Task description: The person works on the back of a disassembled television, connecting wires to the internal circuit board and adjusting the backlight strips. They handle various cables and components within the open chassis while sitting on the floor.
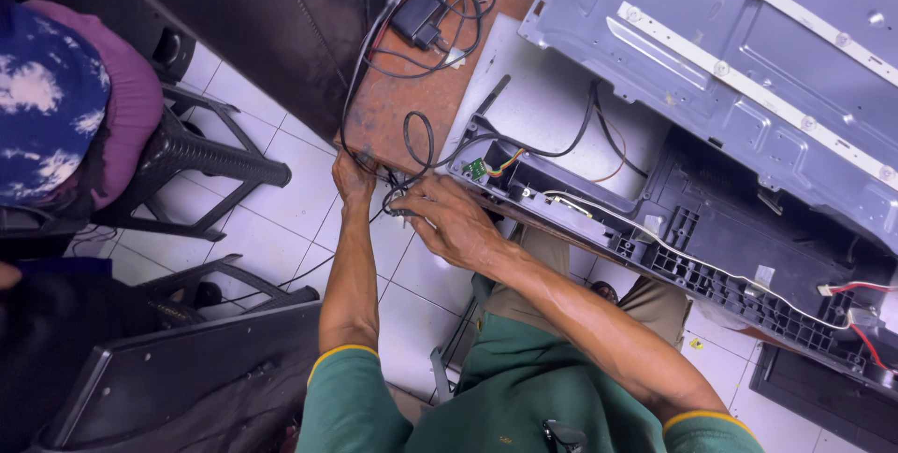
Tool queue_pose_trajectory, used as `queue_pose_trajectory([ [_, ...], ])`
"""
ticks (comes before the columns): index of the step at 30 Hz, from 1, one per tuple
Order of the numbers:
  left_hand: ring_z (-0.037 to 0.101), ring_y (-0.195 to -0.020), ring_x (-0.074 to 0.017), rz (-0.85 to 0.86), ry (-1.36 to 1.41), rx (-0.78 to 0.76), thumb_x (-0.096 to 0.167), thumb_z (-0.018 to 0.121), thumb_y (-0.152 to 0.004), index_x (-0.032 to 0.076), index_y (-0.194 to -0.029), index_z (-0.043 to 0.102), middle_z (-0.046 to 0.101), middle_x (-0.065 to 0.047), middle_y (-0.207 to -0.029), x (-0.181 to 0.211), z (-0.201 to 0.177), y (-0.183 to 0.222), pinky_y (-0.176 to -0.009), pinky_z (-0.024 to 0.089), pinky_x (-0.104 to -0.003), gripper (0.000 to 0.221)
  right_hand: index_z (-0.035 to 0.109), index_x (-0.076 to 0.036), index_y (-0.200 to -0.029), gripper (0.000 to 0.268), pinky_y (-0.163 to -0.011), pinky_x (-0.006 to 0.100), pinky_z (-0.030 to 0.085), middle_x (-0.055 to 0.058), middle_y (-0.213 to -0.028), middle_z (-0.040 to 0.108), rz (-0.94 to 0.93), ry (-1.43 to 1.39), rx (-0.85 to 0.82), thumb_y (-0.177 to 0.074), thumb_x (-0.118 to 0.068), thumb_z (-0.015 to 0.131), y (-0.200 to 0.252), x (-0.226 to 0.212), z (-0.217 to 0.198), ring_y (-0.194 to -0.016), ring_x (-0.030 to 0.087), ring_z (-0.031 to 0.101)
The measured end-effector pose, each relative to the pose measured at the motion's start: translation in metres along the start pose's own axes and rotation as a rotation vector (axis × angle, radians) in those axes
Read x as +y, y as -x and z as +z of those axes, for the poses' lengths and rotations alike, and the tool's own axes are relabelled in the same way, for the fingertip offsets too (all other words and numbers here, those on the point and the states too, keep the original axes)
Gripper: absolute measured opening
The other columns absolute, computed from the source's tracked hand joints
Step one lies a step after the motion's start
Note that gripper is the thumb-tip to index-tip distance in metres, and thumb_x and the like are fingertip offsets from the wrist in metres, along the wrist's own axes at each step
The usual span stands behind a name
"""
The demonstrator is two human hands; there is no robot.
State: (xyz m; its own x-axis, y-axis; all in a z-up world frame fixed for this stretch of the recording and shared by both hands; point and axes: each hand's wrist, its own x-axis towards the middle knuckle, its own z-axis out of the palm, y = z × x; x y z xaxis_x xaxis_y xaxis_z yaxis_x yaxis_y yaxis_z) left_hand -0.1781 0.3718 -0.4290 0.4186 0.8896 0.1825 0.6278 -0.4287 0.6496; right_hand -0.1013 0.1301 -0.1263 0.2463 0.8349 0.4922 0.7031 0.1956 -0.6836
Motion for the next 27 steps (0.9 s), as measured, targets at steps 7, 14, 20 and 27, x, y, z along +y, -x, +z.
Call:
queue_pose_trajectory([
  [7,0.057,-0.078,-0.0243,0.13,0.364,0.146,0.034,0.074,-0.075,0.015,-0.1,0.061,0.051,-0.005,-0.081,0.051,-0.077,0.031,-0.07,0.048,-0.033,0.034,0.062,-0.01,-0.093,0.016,-0.06,0.041,0.048,0.012,-0.088,0.059,0.0,-0.037,0.022,-0.08,-0.007,0.053,0.004,0.0,0.013,-0.073,0.036,0.057],
  [14,0.06,-0.062,-0.0149,-0.081,0.604,-0.001,0.017,0.072,-0.077,0.005,-0.095,0.064,0.056,-0.009,-0.075,0.065,-0.101,0.052,-0.052,0.051,-0.023,0.023,0.064,-0.016,-0.096,0.016,-0.063,0.034,0.051,0.005,-0.096,0.058,0.02,-0.008,0.072,-0.081,-0.018,0.06,0.004,0.0,0.026,-0.077,0.027,0.062],
  [20,0.055,-0.054,-0.007,-0.213,0.643,-0.026,0.028,0.06,-0.086,0.012,-0.088,0.065,0.056,-0.001,-0.064,0.081,-0.112,0.066,-0.052,0.046,-0.022,0.017,0.065,-0.014,-0.099,0.019,-0.067,0.037,0.05,0.01,-0.084,0.064,0.154,-0.2,0.039,-0.081,-0.014,0.061,0.01,0.009,0.039,-0.079,0.031,0.063],
  [27,0.047,-0.051,-0.0034,-0.239,0.756,0.004,0.035,0.055,-0.089,0.011,-0.081,0.063,0.05,0.003,-0.057,0.101,-0.112,0.083,-0.051,0.04,-0.018,0.026,0.066,-0.016,-0.096,0.017,-0.073,0.039,0.05,0.011,-0.094,0.064,0.154,-0.183,0.063,-0.08,-0.014,0.061,0.016,0.03,0.059,-0.087,0.031,0.062],
])
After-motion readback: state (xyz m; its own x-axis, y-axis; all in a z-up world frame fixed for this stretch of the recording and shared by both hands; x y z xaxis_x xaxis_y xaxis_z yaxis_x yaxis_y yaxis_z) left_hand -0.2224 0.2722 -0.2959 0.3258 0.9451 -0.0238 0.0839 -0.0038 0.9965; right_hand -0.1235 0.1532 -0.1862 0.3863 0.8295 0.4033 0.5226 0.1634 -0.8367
